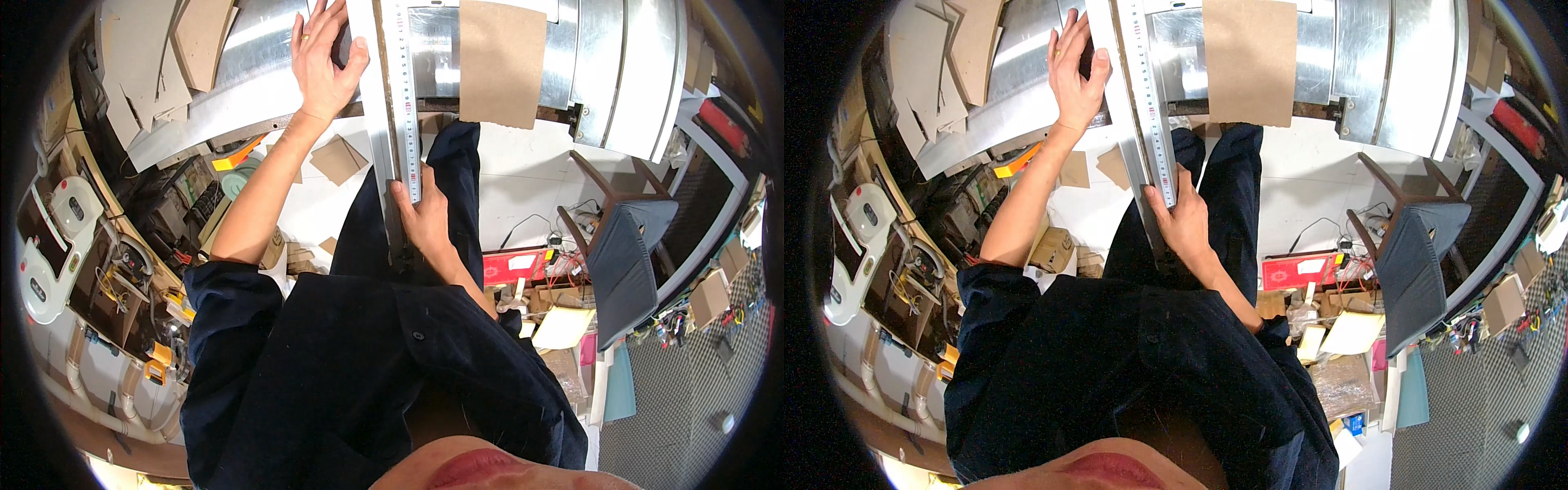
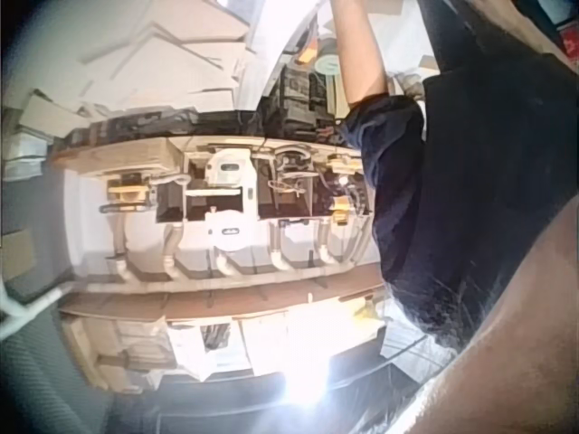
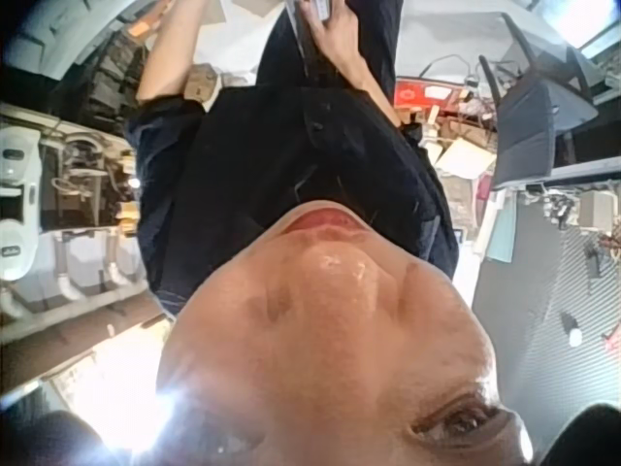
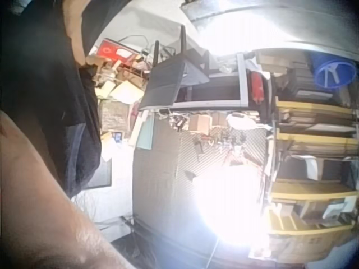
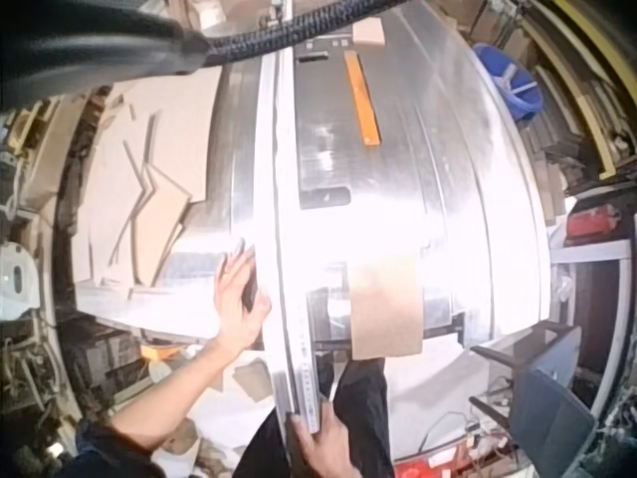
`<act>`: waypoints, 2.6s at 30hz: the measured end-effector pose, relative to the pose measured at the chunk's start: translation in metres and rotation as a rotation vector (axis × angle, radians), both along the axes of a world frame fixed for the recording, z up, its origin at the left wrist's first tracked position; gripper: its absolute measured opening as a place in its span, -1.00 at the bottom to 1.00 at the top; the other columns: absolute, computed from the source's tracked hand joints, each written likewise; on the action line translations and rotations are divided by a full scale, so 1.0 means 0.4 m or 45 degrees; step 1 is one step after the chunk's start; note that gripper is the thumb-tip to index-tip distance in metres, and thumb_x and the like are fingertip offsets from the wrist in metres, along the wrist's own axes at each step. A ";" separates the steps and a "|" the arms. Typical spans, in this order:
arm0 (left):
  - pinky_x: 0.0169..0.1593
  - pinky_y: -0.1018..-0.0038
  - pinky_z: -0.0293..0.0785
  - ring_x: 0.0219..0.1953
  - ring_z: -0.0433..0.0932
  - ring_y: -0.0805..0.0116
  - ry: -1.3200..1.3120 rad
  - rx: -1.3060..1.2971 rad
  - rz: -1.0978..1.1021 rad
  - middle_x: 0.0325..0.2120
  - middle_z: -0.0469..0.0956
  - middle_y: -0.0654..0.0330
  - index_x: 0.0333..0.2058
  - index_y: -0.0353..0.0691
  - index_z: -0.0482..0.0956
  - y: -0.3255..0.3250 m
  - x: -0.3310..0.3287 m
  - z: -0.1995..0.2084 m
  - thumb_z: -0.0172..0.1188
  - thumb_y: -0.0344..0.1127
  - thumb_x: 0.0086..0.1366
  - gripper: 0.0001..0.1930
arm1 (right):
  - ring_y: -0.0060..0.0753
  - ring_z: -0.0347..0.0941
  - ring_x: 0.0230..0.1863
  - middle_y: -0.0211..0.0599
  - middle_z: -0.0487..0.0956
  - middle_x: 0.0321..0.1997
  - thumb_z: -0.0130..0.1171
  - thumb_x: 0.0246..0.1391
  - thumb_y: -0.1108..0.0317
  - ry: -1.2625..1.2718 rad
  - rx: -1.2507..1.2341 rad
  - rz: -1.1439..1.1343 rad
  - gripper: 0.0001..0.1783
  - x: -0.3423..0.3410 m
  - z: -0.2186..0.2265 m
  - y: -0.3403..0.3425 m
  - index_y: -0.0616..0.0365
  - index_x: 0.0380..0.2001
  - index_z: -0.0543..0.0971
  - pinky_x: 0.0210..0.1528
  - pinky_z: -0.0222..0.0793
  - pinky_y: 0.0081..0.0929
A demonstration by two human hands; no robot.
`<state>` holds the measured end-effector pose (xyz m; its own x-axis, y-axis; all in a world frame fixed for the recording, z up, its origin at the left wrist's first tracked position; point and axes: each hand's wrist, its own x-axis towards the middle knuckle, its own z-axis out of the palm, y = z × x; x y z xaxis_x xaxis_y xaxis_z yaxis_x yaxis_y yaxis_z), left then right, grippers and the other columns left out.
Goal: The person assembles a small wooden box by fitting pre-cut panels together, measures the box with a metal ruler, and cuts additional wooden pieces on a table saw. The person repeatedly measures and cuts pieces to fit the box.
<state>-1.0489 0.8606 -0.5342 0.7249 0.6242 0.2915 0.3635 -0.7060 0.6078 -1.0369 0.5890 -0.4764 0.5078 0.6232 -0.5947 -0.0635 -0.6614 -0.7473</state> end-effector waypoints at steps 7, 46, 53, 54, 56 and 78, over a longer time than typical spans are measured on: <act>0.46 0.07 -0.18 0.42 0.20 0.12 0.013 -0.010 0.012 0.21 0.47 0.07 0.16 -0.23 0.52 -0.001 -0.001 0.000 -0.02 0.14 0.40 -0.40 | 0.20 0.65 -0.24 0.34 0.60 -0.24 0.13 0.28 -0.04 -0.048 0.070 -0.032 -0.23 0.001 -0.009 0.002 0.39 0.27 0.23 -0.22 0.60 -0.14; 0.43 -0.08 -0.18 0.37 0.24 -0.15 0.206 -0.090 -0.012 0.20 0.43 -0.17 0.16 -0.40 0.48 -0.037 0.034 0.022 0.00 0.10 0.36 -0.34 | 0.39 0.59 -0.14 0.45 0.56 -0.08 0.12 0.29 0.09 0.237 0.020 0.121 -0.13 0.112 -0.015 0.004 0.31 0.42 -0.05 -0.09 0.59 -0.02; 0.44 -0.08 -0.20 0.38 0.22 -0.14 0.211 -0.060 -0.033 0.22 0.42 -0.16 0.17 -0.36 0.49 -0.033 0.029 0.013 0.00 0.11 0.35 -0.34 | 0.38 0.61 -0.18 0.44 0.57 -0.11 0.12 0.29 0.08 0.255 0.010 0.120 -0.12 0.111 -0.018 0.002 0.30 0.42 -0.05 -0.14 0.61 0.00; 0.44 -0.08 -0.20 0.39 0.22 -0.14 0.218 -0.061 -0.031 0.22 0.42 -0.15 0.17 -0.36 0.49 -0.033 0.029 0.013 0.00 0.11 0.35 -0.34 | 0.37 0.61 -0.18 0.44 0.57 -0.11 0.12 0.29 0.07 0.253 0.014 0.120 -0.12 0.111 -0.018 0.001 0.31 0.42 -0.05 -0.14 0.61 0.00; 0.44 -0.08 -0.20 0.39 0.22 -0.14 0.207 -0.062 -0.028 0.23 0.41 -0.15 0.17 -0.35 0.49 -0.033 0.028 0.011 0.01 0.10 0.34 -0.35 | 0.36 0.62 -0.19 0.45 0.57 -0.11 0.11 0.30 0.05 0.259 0.023 0.118 -0.11 0.108 -0.020 0.001 0.32 0.42 -0.05 -0.15 0.61 0.00; 0.44 -0.09 -0.21 0.41 0.19 -0.09 0.269 -0.030 -0.023 0.24 0.41 -0.08 0.18 -0.31 0.50 -0.032 0.032 0.015 0.03 0.13 0.33 -0.35 | 0.37 0.60 -0.16 0.45 0.56 -0.09 0.11 0.29 0.01 0.262 0.014 0.117 -0.10 0.106 -0.023 -0.003 0.26 0.43 -0.07 -0.11 0.60 0.00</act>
<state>-1.0362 0.8476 -0.5283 0.7794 0.6154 0.1177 0.4718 -0.7001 0.5359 -0.9945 0.5877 -0.4857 0.3177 0.6680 -0.6729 -0.1552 -0.6635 -0.7319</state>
